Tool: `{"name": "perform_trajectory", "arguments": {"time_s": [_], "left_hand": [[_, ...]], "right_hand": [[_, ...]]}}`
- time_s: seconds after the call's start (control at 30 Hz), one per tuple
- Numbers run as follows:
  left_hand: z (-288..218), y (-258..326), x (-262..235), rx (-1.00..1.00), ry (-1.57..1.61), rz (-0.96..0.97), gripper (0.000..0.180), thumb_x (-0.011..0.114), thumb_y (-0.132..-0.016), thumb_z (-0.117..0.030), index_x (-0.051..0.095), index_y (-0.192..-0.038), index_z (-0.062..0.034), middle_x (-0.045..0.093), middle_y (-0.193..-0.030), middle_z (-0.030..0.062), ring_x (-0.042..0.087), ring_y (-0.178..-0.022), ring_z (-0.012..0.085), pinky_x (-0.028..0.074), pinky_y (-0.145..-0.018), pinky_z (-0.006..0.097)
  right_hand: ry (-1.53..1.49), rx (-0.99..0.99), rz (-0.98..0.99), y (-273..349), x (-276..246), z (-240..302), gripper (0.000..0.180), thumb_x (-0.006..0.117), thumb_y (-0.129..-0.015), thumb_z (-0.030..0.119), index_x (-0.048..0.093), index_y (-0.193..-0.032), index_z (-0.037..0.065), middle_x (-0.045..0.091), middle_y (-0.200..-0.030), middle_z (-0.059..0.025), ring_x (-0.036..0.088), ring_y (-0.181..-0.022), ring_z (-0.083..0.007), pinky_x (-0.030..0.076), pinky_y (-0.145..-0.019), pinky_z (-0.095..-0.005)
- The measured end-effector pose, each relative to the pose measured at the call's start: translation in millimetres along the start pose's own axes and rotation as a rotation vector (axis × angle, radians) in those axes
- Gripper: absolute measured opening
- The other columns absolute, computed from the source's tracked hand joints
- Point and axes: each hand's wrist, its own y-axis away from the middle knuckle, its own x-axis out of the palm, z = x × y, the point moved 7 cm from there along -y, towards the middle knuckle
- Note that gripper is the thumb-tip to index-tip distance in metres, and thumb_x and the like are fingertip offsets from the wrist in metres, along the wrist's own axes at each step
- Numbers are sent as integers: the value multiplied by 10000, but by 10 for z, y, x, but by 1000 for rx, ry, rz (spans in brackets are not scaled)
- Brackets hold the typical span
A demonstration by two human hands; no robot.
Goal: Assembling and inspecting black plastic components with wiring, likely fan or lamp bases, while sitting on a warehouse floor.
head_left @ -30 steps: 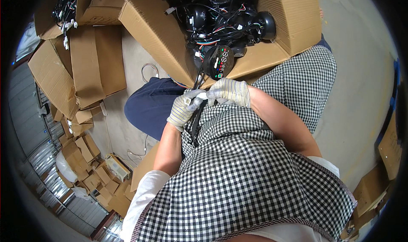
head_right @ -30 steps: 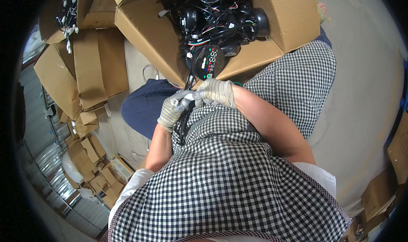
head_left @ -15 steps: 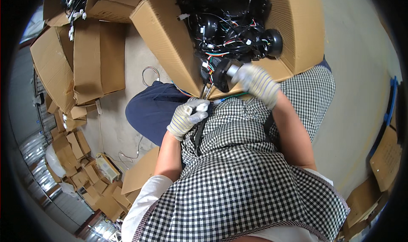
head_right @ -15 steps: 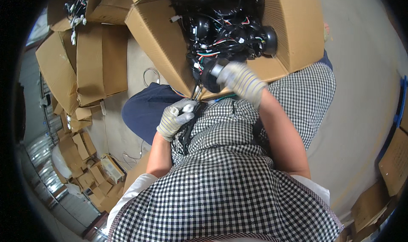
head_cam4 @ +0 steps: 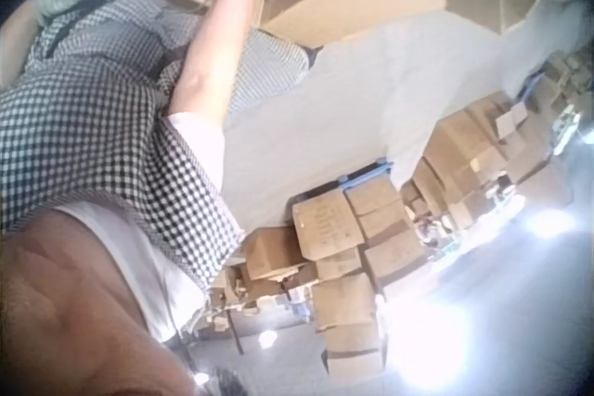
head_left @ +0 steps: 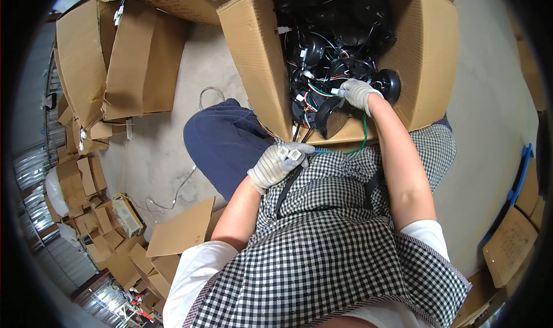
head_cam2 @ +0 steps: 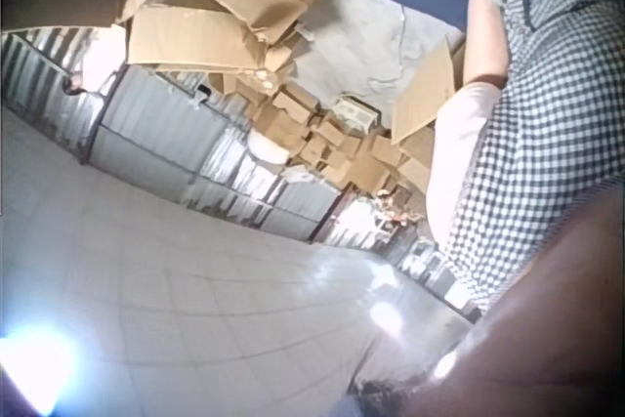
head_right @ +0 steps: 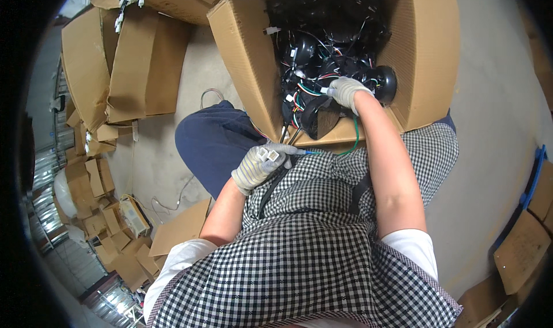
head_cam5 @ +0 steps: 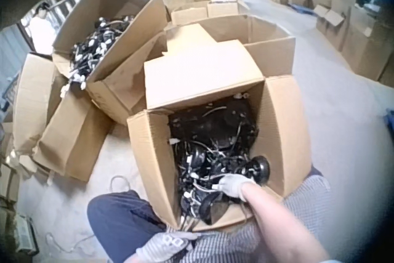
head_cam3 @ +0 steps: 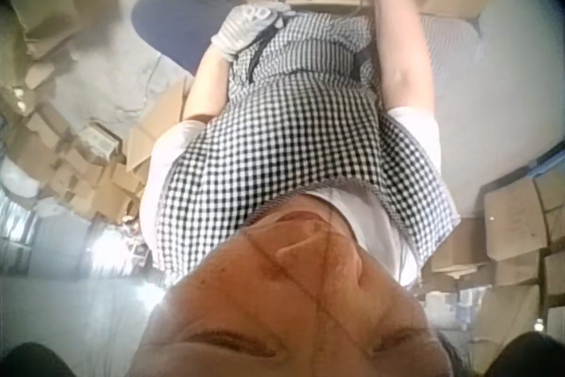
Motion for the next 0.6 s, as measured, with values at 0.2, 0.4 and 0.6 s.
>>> {"name": "perform_trajectory", "arguments": {"time_s": [0.2,0.4,0.6], "left_hand": [[50,-34,33,39,120,26,376,561,-921,-359,638,-1121,-50,659,-779,37,605,-744,133,476,-725,261],[5,-69,-26,-67,99,-32,396,518,-950,-321,595,-1151,11,658,-875,34,557,-672,77,446,-723,213],[76,-239,-43,-3,638,-173,800,586,-869,-505,343,-1349,87,576,-1178,207,619,-967,239,487,-872,316]], "right_hand": [[-111,14,77,444,-93,-59,279,516,-905,280,667,-977,56,667,-916,-135,619,-871,-273,465,-792,-368],[-863,-120,-231,1096,-221,25,214,564,-916,225,669,-914,39,625,-880,-32,541,-813,-121,444,-780,-275],[-37,-689,-508,1529,253,1197,132,557,-844,155,643,-883,63,604,-869,-87,585,-890,-264,491,-772,-365]]}}
